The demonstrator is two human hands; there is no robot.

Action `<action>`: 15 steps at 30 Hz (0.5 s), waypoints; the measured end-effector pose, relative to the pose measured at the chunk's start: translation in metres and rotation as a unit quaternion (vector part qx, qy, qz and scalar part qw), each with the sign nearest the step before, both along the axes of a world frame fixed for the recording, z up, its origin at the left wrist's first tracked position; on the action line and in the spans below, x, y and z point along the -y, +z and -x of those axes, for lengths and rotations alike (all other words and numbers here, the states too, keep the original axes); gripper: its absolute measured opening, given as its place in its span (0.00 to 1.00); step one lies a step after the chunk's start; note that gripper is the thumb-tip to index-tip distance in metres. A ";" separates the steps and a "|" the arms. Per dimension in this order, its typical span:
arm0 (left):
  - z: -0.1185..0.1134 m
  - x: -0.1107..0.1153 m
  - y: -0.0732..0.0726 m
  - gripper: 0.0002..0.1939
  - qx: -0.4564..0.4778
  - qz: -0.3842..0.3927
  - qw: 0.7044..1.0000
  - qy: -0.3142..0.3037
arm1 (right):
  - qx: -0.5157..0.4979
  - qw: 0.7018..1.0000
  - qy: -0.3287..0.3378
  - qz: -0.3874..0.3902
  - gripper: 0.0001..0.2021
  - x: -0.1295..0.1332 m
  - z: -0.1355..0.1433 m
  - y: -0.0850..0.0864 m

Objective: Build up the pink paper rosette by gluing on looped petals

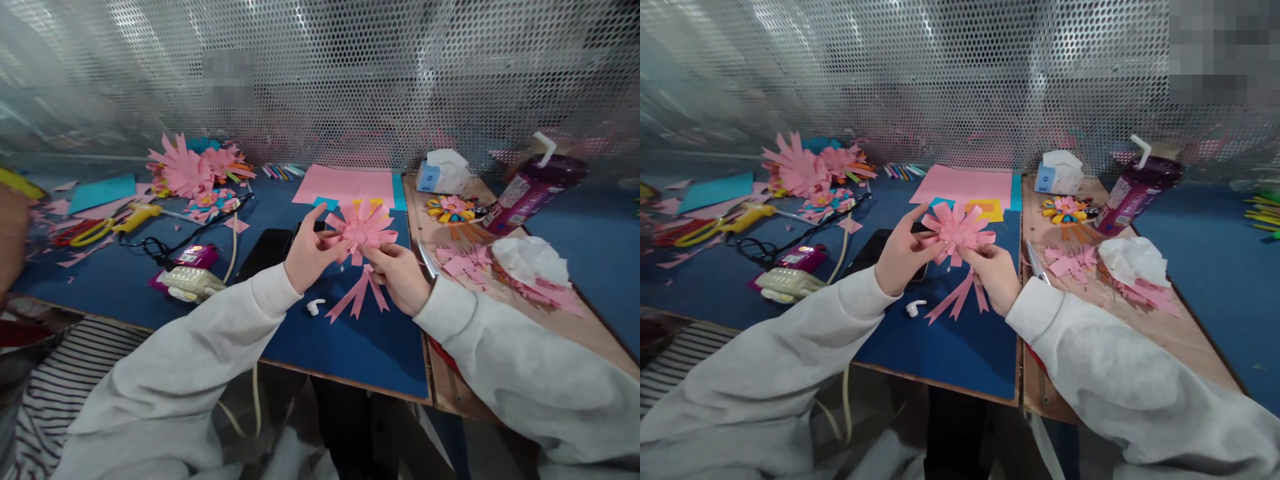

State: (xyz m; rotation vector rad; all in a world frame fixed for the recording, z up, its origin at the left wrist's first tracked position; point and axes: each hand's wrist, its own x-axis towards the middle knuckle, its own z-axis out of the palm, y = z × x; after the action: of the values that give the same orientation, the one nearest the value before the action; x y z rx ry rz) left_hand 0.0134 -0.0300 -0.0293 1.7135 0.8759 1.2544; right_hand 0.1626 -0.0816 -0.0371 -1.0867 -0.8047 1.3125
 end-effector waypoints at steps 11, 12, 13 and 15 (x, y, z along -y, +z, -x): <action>-0.001 0.002 0.003 0.42 -0.008 0.039 0.999 0.015 | -0.005 1.000 0.008 0.011 0.18 0.000 0.000 0.002; 0.000 0.002 0.003 0.42 -0.008 0.038 0.999 0.017 | -0.004 1.000 0.009 0.011 0.18 0.000 0.000 0.002; 0.000 0.002 0.003 0.42 -0.011 0.038 0.999 0.018 | -0.005 1.000 0.010 0.010 0.17 0.000 0.000 0.002; 0.000 0.003 0.004 0.44 -0.020 0.041 0.999 0.020 | -0.005 1.000 0.011 0.008 0.17 0.000 0.000 0.001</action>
State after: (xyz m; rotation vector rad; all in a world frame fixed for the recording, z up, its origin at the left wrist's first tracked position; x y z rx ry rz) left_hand 0.0133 -0.0329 -0.0257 1.6681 0.9769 1.1980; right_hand 0.1630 -0.0812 -0.0362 -1.0848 -0.8021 1.3447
